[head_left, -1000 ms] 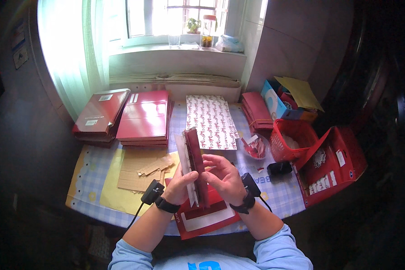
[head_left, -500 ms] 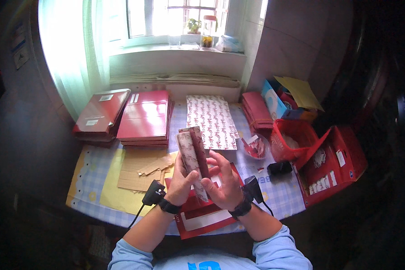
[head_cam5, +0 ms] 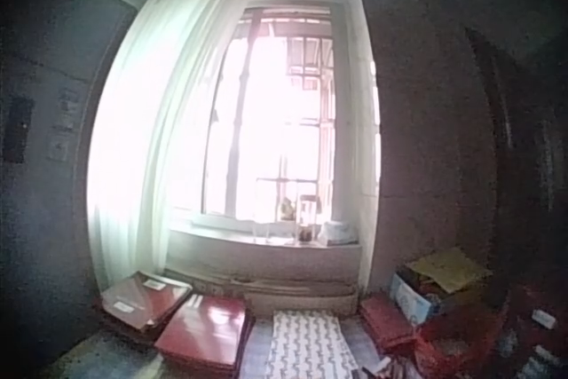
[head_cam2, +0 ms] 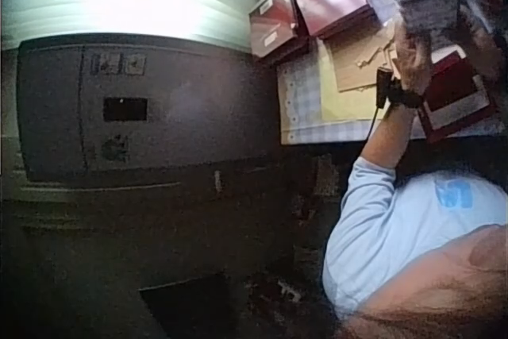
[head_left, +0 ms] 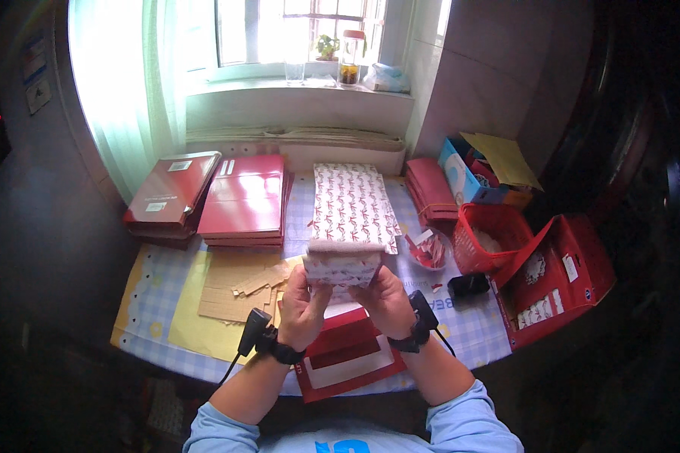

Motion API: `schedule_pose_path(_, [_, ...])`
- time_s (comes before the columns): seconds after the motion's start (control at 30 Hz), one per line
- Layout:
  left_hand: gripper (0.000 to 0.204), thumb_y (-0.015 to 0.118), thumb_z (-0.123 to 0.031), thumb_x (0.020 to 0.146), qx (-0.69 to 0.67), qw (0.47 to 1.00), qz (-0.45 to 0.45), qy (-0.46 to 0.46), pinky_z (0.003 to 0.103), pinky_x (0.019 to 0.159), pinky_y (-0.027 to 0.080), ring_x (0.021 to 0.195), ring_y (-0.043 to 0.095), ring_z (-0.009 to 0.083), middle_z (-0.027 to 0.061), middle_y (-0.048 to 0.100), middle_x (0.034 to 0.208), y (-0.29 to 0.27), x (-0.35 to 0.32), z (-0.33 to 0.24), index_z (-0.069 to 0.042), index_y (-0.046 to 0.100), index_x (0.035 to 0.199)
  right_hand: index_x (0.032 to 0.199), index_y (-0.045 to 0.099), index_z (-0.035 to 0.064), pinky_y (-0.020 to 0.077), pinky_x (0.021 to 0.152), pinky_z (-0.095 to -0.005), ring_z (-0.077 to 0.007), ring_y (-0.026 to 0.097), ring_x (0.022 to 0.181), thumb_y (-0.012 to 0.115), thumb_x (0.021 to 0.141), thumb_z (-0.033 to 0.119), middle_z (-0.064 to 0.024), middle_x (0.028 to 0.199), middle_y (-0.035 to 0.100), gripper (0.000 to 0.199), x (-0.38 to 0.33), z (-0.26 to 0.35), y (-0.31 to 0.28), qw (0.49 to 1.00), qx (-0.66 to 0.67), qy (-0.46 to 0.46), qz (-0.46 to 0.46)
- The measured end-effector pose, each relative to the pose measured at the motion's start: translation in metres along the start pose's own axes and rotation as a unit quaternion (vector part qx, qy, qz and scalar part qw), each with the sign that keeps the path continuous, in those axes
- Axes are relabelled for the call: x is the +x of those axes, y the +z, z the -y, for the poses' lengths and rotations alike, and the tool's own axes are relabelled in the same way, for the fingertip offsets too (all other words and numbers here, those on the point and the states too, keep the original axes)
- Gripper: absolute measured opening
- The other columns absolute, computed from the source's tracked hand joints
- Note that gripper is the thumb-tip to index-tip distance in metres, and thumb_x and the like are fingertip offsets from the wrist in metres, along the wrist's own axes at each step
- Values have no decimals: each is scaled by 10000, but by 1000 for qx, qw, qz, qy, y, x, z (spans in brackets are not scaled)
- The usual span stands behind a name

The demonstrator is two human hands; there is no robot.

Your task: The person is seen sorting and organizing several red greeting cards and their inserts into respective piles and packaging.

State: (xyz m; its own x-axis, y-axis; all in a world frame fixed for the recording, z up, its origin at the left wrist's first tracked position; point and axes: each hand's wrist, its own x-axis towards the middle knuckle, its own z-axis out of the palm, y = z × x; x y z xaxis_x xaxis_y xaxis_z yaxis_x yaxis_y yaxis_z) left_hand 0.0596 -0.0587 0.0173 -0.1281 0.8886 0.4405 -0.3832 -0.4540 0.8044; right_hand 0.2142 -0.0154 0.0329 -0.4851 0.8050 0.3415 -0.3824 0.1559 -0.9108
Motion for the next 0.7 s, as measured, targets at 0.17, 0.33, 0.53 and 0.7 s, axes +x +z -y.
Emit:
schedule_pose_path(0.17, [275, 509, -27, 902, 91, 995, -31, 11, 281, 860, 433, 980, 516, 131, 72, 546, 1048, 2, 0, 12, 1, 439, 1166, 1246, 473, 31, 411, 969, -314, -129, 527, 1098, 610, 872, 30, -41, 1198, 572, 398, 4, -19, -10, 998, 53, 27, 19])
schedule_pose_path(0.33, [236, 510, -81, 920, 151, 988, -41, -13, 290, 835, 450, 940, 531, 132, 83, 562, 1020, 0, -1, 23, -3, 432, 1129, 1237, 473, 55, 431, 946, -304, -133, 537, 1083, 585, 877, -9, -35, 1176, 580, 383, 2, -34, -10, 998, 18, 61, 5])
schedule_pose_path(0.53, [235, 522, -127, 941, 154, 986, -61, -10, 280, 803, 461, 892, 549, 133, 83, 578, 974, -2, -4, 21, 3, 433, 1116, 1198, 506, 56, 443, 917, -291, -128, 548, 1052, 584, 888, 8, -33, 1137, 596, 323, 1, -34, -1, 998, -25, 50, -30])
schedule_pose_path(0.7, [210, 502, -131, 953, 181, 982, -48, 11, 279, 781, 461, 881, 548, 128, 81, 579, 978, -3, -3, 25, 6, 442, 1099, 1174, 529, 52, 449, 894, -288, -121, 555, 1026, 588, 895, 30, -29, 1106, 610, 286, 2, -35, -1, 999, -19, 31, -34])
